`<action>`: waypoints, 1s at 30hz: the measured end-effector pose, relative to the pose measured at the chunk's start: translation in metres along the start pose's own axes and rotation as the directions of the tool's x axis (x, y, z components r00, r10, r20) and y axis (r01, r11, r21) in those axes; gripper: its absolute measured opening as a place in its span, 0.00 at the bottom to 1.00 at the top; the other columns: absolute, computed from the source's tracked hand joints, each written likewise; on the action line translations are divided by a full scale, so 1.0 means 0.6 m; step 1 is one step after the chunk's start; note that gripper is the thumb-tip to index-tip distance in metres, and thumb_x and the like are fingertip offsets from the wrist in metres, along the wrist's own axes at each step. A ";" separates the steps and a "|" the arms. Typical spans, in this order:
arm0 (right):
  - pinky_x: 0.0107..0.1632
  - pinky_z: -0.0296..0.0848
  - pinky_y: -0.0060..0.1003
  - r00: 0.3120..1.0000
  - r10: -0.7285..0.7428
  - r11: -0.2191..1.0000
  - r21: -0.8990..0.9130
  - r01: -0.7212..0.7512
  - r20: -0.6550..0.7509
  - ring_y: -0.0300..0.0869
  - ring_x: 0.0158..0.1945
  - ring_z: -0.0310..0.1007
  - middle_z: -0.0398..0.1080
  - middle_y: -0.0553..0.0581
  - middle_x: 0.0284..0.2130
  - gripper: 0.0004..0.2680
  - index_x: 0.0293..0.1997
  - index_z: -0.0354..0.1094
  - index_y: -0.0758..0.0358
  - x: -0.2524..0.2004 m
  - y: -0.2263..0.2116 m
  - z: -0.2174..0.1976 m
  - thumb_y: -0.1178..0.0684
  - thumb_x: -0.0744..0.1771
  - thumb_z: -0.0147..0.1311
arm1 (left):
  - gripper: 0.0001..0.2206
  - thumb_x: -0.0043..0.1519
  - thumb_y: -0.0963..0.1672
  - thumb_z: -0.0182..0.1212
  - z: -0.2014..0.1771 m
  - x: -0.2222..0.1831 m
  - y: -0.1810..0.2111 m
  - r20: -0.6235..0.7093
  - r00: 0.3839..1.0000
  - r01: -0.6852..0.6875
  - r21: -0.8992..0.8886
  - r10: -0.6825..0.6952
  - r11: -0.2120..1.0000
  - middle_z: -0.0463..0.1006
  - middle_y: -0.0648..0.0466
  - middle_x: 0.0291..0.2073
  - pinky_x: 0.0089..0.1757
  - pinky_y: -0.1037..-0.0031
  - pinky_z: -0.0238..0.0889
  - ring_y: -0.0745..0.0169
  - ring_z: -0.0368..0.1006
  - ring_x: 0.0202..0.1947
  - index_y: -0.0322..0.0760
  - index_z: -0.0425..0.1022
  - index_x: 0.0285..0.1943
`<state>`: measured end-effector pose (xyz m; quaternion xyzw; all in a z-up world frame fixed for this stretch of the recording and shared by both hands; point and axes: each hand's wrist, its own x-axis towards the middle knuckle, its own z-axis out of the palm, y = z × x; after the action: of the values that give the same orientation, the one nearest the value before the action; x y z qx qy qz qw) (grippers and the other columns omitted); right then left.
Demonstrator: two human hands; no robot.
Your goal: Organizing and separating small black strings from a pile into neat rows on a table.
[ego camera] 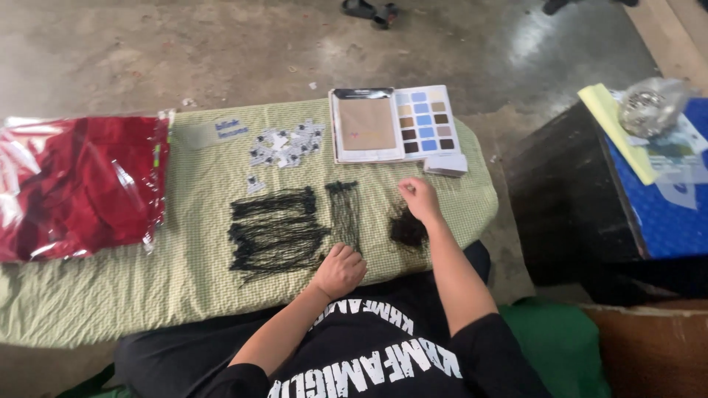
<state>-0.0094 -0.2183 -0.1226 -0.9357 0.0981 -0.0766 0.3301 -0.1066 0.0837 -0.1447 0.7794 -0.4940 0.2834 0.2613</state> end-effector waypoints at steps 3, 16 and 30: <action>0.55 0.74 0.47 0.992 -0.128 0.988 -0.092 0.125 -0.022 0.54 0.49 0.76 0.77 0.57 0.39 0.07 0.44 0.77 0.54 -0.072 0.009 -0.050 0.47 0.66 0.65 | 0.13 0.67 0.45 0.56 0.022 0.016 0.002 0.079 0.996 0.053 -0.039 -0.050 0.998 0.71 0.54 0.25 0.47 0.59 0.63 0.53 0.69 0.32 0.41 0.73 0.27; 0.62 0.70 0.50 0.994 0.031 0.982 0.183 -0.050 0.107 0.54 0.61 0.71 0.73 0.56 0.52 0.10 0.53 0.75 0.56 -0.203 -0.018 -0.074 0.58 0.67 0.58 | 0.18 0.71 0.45 0.57 0.010 0.199 -0.020 0.737 0.418 0.901 -0.262 -0.531 0.345 0.77 0.49 0.60 0.54 0.62 0.74 0.54 0.79 0.54 0.41 0.70 0.71; 0.51 0.76 0.51 0.980 -0.089 0.982 -0.179 0.057 -0.179 0.52 0.47 0.76 0.76 0.50 0.40 0.05 0.39 0.79 0.50 -0.170 -0.023 -0.156 0.59 0.66 0.60 | 0.11 0.68 0.47 0.63 -0.013 0.230 -0.024 0.604 0.264 0.933 -0.358 -0.751 0.040 0.85 0.52 0.42 0.43 0.69 0.73 0.61 0.80 0.43 0.42 0.84 0.54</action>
<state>-0.1257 -0.2405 -0.0500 -0.9525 0.1003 -0.1671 0.2339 -0.0466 0.0086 -0.0443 0.7886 -0.0230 -0.2293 0.5701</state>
